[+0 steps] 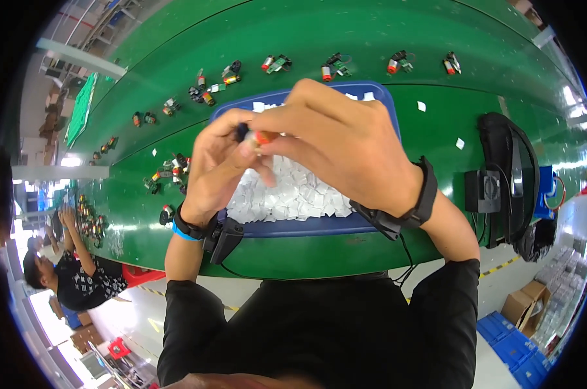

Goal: The person assembles electronic components by connecting a battery to a circuit board and inserting them into a black plastic housing. After pressing the parts together, the person places the finished unit onto the green workbench and begins the next assembly.

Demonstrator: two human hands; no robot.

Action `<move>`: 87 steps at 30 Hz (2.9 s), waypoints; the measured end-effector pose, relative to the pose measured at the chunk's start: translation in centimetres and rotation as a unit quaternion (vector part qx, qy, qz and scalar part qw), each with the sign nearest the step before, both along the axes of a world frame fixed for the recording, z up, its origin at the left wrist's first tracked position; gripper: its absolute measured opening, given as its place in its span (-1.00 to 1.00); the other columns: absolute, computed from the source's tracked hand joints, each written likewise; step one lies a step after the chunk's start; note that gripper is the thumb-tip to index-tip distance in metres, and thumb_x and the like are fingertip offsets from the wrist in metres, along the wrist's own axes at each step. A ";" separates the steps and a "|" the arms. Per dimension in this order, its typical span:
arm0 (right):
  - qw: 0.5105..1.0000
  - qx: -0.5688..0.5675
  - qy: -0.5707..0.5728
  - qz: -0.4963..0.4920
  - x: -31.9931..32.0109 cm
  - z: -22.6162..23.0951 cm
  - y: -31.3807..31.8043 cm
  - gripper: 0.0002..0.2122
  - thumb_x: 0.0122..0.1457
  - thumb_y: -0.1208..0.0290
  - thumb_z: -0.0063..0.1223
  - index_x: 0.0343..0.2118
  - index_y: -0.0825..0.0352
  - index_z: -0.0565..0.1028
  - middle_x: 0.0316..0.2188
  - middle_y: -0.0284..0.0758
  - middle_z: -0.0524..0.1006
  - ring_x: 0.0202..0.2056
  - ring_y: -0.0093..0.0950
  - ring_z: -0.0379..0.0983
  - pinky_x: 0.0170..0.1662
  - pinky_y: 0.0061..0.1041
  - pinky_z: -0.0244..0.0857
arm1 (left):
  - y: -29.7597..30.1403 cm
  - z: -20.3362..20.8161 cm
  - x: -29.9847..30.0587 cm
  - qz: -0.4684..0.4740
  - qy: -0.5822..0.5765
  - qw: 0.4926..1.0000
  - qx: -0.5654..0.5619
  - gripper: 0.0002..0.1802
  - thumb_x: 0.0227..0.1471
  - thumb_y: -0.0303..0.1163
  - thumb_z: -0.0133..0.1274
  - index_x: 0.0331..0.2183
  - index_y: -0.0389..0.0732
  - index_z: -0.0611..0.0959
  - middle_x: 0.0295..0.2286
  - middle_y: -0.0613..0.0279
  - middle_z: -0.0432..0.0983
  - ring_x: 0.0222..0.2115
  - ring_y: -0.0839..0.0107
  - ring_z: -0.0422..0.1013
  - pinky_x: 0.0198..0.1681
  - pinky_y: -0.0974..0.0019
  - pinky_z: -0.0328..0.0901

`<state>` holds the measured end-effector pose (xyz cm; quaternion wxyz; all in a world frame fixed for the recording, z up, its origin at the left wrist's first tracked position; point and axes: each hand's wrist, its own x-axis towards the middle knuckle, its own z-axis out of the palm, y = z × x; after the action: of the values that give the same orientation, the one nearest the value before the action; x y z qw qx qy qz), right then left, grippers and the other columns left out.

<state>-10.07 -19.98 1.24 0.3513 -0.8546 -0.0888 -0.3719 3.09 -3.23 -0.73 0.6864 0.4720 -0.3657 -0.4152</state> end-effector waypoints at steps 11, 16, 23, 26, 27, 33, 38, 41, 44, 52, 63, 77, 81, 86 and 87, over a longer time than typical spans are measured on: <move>0.985 0.102 0.142 -0.003 0.1 -0.5 0.6 -0.65 -0.02 0.54 0.31 -0.12 0.30 0.55 -0.38 -0.33 0.55 -0.48 -0.54 0.49 -0.47 -0.62 0.34 | -0.2 1.3 5.0 0.060 -0.030 0.986 0.153 -0.61 0.13 -0.17 0.17 -0.16 -0.30 0.61 -0.36 0.28 0.52 -0.49 0.59 0.40 -0.51 0.42 0.37; 0.996 0.048 0.078 -0.016 0.2 0.7 1.9 -0.66 0.00 0.60 0.29 -0.11 0.33 0.55 -0.27 -0.30 0.56 -0.40 -0.55 0.51 -0.40 -0.65 0.36 | 6.1 -4.1 29.1 0.297 -0.015 0.925 0.236 -0.59 0.05 -0.06 0.25 -0.23 -0.21 0.68 -0.44 0.36 0.53 -0.63 0.68 0.25 -0.61 0.48 0.21; 0.998 -0.037 0.053 -0.022 -0.1 0.6 0.3 -0.70 0.00 0.60 0.28 -0.15 0.31 0.56 -0.26 -0.30 0.56 -0.36 -0.51 0.52 -0.38 -0.60 0.39 | 11.0 -12.2 37.4 0.483 -0.146 0.761 0.408 -0.52 -0.02 -0.07 0.29 -0.17 -0.21 0.63 -0.39 0.22 0.55 -0.59 0.45 0.36 -0.59 0.37 0.28; 0.997 -0.041 0.068 -0.026 -0.2 0.3 0.1 -0.72 0.00 0.59 0.28 -0.17 0.31 0.57 -0.26 -0.30 0.56 -0.37 -0.49 0.52 -0.37 -0.59 0.39 | 7.8 -12.7 33.9 0.513 -0.235 0.728 0.389 -0.44 -0.02 0.01 0.26 -0.11 -0.21 0.61 -0.33 0.15 0.58 -0.48 0.34 0.47 -0.46 0.28 0.38; 0.997 -0.041 0.068 -0.022 -0.3 0.5 0.3 -0.72 0.00 0.59 0.28 -0.17 0.31 0.56 -0.26 -0.30 0.56 -0.37 -0.49 0.52 -0.37 -0.59 0.40 | 7.6 -12.4 33.1 0.466 -0.301 0.743 0.374 -0.35 -0.04 0.13 0.21 -0.08 -0.19 0.60 -0.28 0.08 0.58 -0.34 0.23 0.48 -0.27 0.16 0.34; 0.995 -0.054 0.082 -0.023 0.2 0.0 -0.1 -0.74 0.00 0.59 0.28 -0.21 0.32 0.56 -0.27 -0.30 0.56 -0.37 -0.47 0.53 -0.37 -0.57 0.42 | 1.5 -9.6 26.3 0.273 -0.432 0.719 0.472 -0.07 -0.10 0.44 0.04 0.08 -0.11 0.51 -0.05 -0.13 0.46 0.08 -0.01 0.29 0.20 -0.07 -0.05; 0.994 -0.072 0.079 -0.027 0.2 0.1 -0.2 -0.75 -0.01 0.58 0.29 -0.23 0.32 0.56 -0.27 -0.29 0.56 -0.37 -0.46 0.53 -0.37 -0.56 0.42 | 0.2 -9.7 23.3 0.171 -0.549 0.679 0.458 -0.05 -0.14 0.48 0.04 0.10 -0.03 0.47 -0.01 -0.12 0.40 0.10 -0.02 0.22 0.19 -0.08 -0.03; 0.994 -0.072 0.079 -0.022 0.3 -0.1 -0.1 -0.76 -0.02 0.56 0.30 -0.24 0.32 0.56 -0.28 -0.29 0.56 -0.37 -0.44 0.54 -0.37 -0.56 0.42 | -1.0 -9.8 22.2 0.167 -0.603 0.653 0.427 -0.12 -0.13 0.46 0.04 0.05 0.00 0.48 -0.08 -0.07 0.42 0.04 -0.01 0.28 0.11 -0.06 0.09; 0.993 -0.074 0.085 -0.021 0.1 0.0 -0.1 -0.77 -0.02 0.55 0.30 -0.25 0.32 0.56 -0.28 -0.30 0.56 -0.37 -0.43 0.54 -0.36 -0.56 0.42 | -1.8 -9.9 21.5 0.193 -0.642 0.625 0.399 -0.23 -0.08 0.41 0.05 -0.03 0.02 0.51 -0.20 0.01 0.49 -0.09 0.01 0.41 0.00 0.01 0.23; 0.991 -0.088 0.099 -0.026 -0.1 0.2 -0.1 -0.80 0.01 0.49 0.28 -0.28 0.31 0.55 -0.28 -0.32 0.56 -0.34 -0.42 0.54 -0.33 -0.53 0.42 | -2.5 -10.0 21.8 0.191 -0.728 0.554 0.357 -0.50 0.21 0.16 -0.18 -0.03 0.04 0.51 -0.24 0.01 0.48 -0.29 -0.01 0.50 -0.36 -0.01 0.43; 0.974 -0.146 0.168 0.034 -0.4 -1.0 0.9 -0.83 0.06 0.40 0.22 -0.29 0.29 0.52 -0.35 -0.30 0.52 -0.31 -0.29 0.49 -0.33 -0.38 0.38 | -3.2 -10.5 22.3 0.180 -0.739 0.548 0.349 -0.55 0.29 0.04 -0.28 -0.02 -0.01 0.51 -0.28 -0.06 0.51 -0.41 -0.11 0.51 -0.38 -0.07 0.42; 0.932 -0.156 0.304 0.120 -5.5 -4.8 3.3 -0.78 0.10 0.28 0.17 -0.28 0.31 0.52 -0.33 -0.27 0.50 -0.26 -0.26 0.46 -0.22 -0.33 0.37 | 8.6 -0.9 12.5 0.175 -0.660 0.639 0.352 -0.55 0.27 -0.12 -0.17 -0.09 -0.30 0.55 -0.29 0.01 0.56 -0.31 -0.02 0.49 -0.29 0.02 0.36; 0.926 -0.151 0.319 0.132 -5.1 -4.7 3.7 -0.78 0.09 0.31 0.18 -0.26 0.32 0.53 -0.32 -0.27 0.51 -0.24 -0.26 0.46 -0.20 -0.35 0.38 | 11.5 -1.6 8.1 0.168 -0.661 0.606 0.410 -0.59 0.26 -0.15 -0.15 -0.11 -0.27 0.58 -0.30 0.03 0.55 -0.37 -0.01 0.48 -0.25 0.05 0.36; 0.935 -0.145 0.295 0.135 -4.3 -3.8 4.0 -0.79 0.08 0.36 0.20 -0.25 0.33 0.53 -0.30 -0.27 0.51 -0.26 -0.26 0.47 -0.24 -0.37 0.39 | 13.7 -3.7 8.2 0.244 -0.743 0.572 0.248 -0.67 0.26 -0.16 -0.08 -0.15 -0.15 0.64 -0.44 0.16 0.47 -0.65 0.16 0.36 -0.49 0.21 0.35; 0.940 -0.131 0.288 0.128 -4.2 -3.7 3.9 -0.79 0.07 0.38 0.21 -0.25 0.33 0.53 -0.29 -0.27 0.52 -0.26 -0.28 0.48 -0.25 -0.39 0.39 | 13.5 -3.6 7.9 0.242 -0.743 0.573 0.247 -0.67 0.26 -0.16 -0.08 -0.15 -0.15 0.64 -0.44 0.16 0.47 -0.65 0.16 0.36 -0.49 0.21 0.35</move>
<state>-14.29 -16.05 -2.44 0.2913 -0.9452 -0.1400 -0.0467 11.03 10.31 -4.32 0.1056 0.8371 -0.5026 0.1884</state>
